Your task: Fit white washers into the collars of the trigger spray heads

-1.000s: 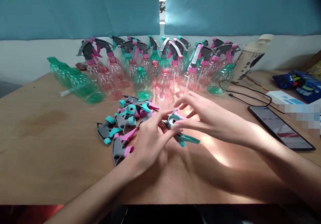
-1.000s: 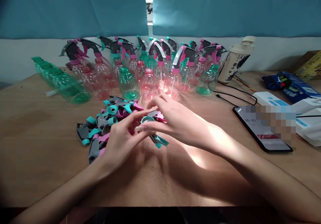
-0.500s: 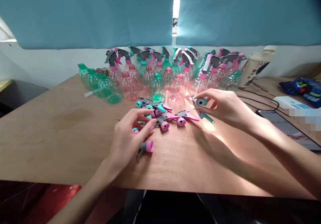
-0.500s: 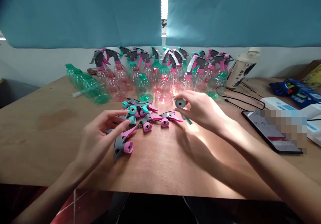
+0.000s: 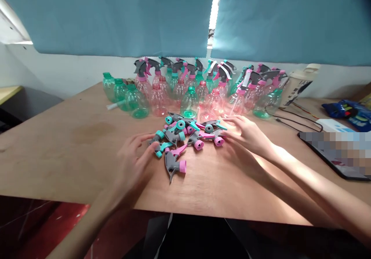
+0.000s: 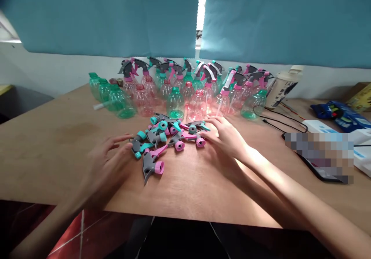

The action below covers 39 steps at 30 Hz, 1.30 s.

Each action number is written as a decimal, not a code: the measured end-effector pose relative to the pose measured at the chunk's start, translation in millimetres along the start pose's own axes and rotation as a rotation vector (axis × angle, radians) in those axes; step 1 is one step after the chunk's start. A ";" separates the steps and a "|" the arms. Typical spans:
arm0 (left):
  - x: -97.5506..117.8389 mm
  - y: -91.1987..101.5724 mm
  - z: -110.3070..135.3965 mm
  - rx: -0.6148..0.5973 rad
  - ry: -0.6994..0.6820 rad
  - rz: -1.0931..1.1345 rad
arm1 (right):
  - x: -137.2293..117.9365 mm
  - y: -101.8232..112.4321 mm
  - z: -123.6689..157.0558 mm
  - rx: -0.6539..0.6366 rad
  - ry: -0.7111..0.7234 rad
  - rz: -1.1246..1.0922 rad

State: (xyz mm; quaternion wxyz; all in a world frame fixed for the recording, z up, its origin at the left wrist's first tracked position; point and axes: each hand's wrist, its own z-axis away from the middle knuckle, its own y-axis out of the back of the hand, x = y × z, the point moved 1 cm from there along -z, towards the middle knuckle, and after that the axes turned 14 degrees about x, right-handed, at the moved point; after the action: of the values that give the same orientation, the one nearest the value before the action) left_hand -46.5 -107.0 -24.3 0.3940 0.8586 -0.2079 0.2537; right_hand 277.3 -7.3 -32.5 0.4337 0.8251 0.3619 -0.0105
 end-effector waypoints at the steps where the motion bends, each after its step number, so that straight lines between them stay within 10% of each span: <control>1: -3.4 -5.0 -0.6 -0.020 -0.068 -0.029 | 7.8 -3.5 5.8 -0.031 -0.026 0.015; 8: 1.7 -45.6 5.9 -0.335 -0.229 -0.268 | -14.0 -35.6 28.0 -0.217 -0.038 0.029; 15: 27.1 -59.4 31.2 -0.327 -0.264 -0.342 | -72.0 -18.0 42.3 -0.280 -0.027 -0.052; 21: 30.8 -66.5 19.0 -0.253 -0.348 -0.369 | -50.9 -21.1 19.3 -0.025 0.038 0.022; 28: 29.8 -84.2 -6.7 -0.327 -0.430 -0.290 | -26.7 -55.5 5.9 -0.172 0.153 0.081; 39: 23.6 -66.2 -18.1 -0.363 -0.397 -0.364 | -27.1 -36.5 19.2 -0.157 0.157 0.120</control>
State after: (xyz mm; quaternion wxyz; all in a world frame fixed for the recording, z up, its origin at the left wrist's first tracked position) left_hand 4.0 -56.6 -37.9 0.5313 0.8302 -0.1654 -0.0344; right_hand 240.9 -24.0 -61.3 0.4673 0.8069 0.3445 0.1085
